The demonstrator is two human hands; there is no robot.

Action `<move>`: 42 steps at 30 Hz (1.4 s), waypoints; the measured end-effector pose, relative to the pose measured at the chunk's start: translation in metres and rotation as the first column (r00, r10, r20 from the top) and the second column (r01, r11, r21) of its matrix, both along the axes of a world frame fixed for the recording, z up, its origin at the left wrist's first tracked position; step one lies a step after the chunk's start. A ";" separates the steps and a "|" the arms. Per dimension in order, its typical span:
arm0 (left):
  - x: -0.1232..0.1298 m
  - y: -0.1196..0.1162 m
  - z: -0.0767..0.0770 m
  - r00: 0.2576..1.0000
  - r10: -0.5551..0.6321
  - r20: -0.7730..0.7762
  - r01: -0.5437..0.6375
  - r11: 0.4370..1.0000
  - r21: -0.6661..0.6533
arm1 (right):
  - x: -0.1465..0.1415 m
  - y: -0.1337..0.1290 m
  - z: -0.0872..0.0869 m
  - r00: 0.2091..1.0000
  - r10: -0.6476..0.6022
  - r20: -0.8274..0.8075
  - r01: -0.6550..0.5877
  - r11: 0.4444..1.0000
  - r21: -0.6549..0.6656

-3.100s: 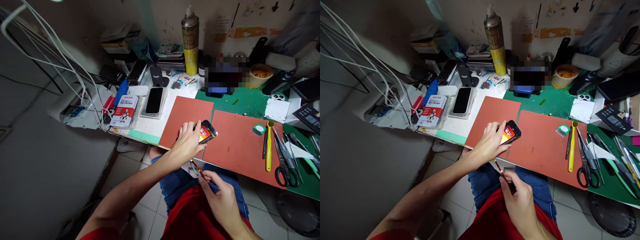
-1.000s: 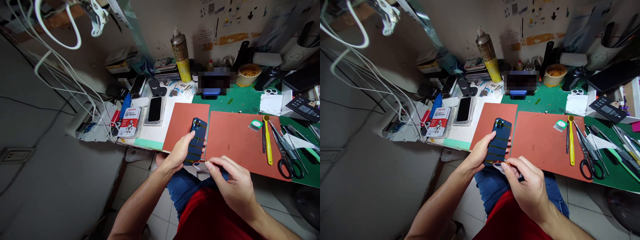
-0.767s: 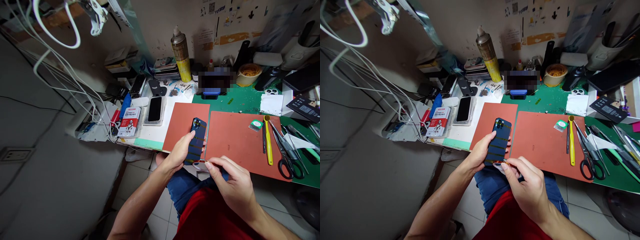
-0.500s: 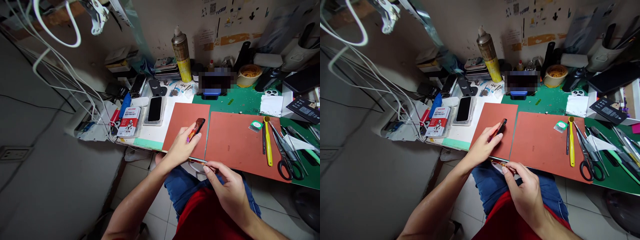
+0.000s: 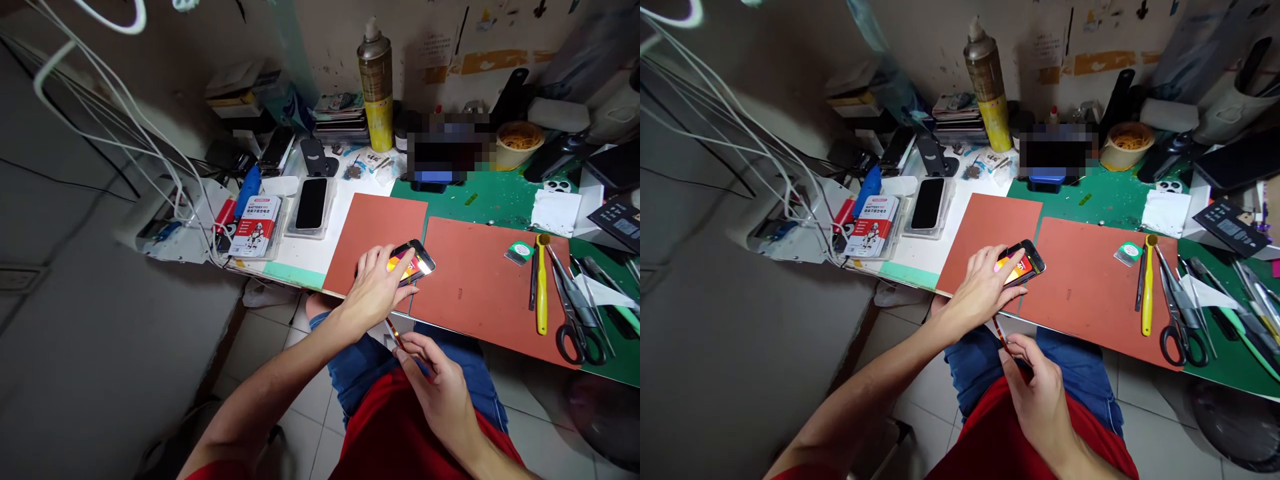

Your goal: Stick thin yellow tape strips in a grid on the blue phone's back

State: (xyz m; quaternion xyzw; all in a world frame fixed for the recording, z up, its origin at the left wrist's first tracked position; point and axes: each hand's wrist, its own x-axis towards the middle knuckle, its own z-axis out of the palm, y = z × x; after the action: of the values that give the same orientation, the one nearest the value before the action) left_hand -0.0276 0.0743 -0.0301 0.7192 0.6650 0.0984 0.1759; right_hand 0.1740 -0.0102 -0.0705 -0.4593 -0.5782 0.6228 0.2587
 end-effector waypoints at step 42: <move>0.034 -0.128 -0.044 -0.091 0.643 0.761 -0.171 0.743 -0.648 | -0.049 0.205 0.047 0.450 0.617 0.646 -0.858 0.098 0.504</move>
State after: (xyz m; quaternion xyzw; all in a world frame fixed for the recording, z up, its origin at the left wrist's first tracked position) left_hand 0.0065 -0.0537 -0.0740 0.1634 0.5571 0.4829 0.6556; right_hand 0.1250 0.1950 -0.0235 -0.0125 -0.9637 0.2667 -0.0033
